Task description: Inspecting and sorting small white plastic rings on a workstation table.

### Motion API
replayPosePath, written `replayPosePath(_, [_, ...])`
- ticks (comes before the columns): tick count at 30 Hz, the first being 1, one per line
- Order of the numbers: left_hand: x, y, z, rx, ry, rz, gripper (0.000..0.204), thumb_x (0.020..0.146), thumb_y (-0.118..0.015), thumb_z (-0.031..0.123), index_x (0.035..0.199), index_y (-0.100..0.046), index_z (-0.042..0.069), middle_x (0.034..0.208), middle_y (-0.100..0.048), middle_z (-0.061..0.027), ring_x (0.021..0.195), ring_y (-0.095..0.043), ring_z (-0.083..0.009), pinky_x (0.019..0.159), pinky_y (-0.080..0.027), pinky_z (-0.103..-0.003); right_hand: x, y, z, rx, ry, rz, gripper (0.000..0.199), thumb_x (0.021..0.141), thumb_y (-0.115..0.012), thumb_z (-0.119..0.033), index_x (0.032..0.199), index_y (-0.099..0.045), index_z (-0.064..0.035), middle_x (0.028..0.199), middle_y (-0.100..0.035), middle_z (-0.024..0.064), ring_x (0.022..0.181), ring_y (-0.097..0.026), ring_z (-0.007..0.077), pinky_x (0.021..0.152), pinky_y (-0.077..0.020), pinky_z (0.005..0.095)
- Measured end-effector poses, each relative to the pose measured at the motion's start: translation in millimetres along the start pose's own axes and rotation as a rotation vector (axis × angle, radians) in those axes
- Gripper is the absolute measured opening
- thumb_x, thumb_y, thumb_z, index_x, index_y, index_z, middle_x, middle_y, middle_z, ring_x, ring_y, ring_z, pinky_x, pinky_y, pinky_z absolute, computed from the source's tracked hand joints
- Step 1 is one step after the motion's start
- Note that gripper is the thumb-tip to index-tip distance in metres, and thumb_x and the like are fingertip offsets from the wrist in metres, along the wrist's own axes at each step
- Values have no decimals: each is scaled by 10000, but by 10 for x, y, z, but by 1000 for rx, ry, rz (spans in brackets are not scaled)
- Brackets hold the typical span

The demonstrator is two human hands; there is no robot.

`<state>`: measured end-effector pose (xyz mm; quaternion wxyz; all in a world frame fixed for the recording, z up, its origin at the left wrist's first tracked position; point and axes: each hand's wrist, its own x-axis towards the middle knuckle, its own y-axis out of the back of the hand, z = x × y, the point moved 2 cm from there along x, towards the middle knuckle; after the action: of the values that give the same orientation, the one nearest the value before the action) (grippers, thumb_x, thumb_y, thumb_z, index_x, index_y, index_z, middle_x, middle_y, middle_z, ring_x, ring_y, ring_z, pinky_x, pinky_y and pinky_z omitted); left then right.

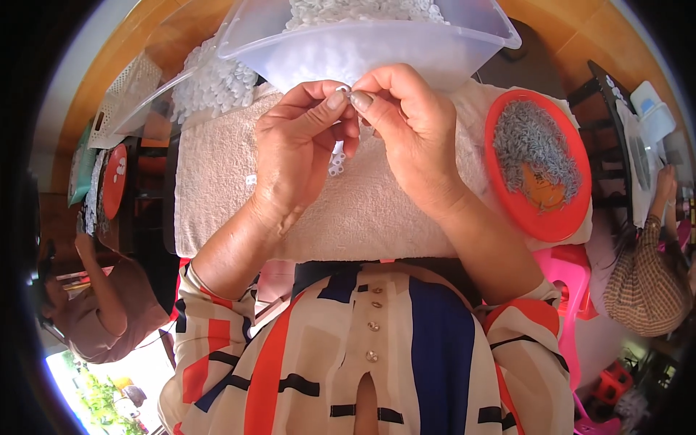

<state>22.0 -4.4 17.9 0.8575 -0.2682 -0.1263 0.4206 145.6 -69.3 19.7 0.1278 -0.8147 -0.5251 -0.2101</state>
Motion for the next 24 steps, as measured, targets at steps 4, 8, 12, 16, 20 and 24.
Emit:
replayPosePath(4, [-1,9,-3,25,-3,-2,111,945,-565,76,990,-580,-24,819,-620,-97,678,-605,-175,553,-477,-285,0,71,-2,-107,13,6,110,930,-604,-88,999,-605,-3,841,-629,16,736,-580,70,615,-432,195])
replayPosePath(8, [6,21,-1,34,-9,22,104,944,-564,70,989,-574,-23,823,-620,-102,673,-605,-174,550,-481,-289,19,84,11,-136,32,2,111,927,-609,-96,994,-610,-8,816,-624,11,727,-580,73,605,-431,197])
replayPosePath(12, [9,11,-4,48,-1,29,96,942,-563,62,985,-568,-23,827,-620,-106,667,-603,-172,548,-485,-290,21,73,6,-202,102,13,109,928,-610,-101,981,-613,-5,790,-617,5,710,-573,68,590,-429,196])
replayPosePath(16, [5,13,-5,44,9,16,95,934,-573,58,981,-566,-24,837,-623,-110,669,-606,-171,544,-487,-288,27,72,-25,-289,177,2,97,919,-616,-78,963,-616,8,777,-607,6,695,-559,65,596,-441,194])
replayPosePath(20, [0,4,7,57,12,10,101,930,-580,61,979,-567,-26,838,-625,-112,667,-607,-169,535,-486,-285,26,79,-23,-324,190,-4,85,914,-616,-58,956,-613,16,771,-602,10,693,-555,65,604,-448,195])
replayPosePath(24, [-9,-5,14,79,9,15,99,927,-584,59,974,-570,-27,831,-627,-112,658,-609,-166,528,-487,-282,24,74,-39,-335,217,-15,77,913,-612,-48,949,-607,19,780,-604,17,700,-556,70,615,-453,199])
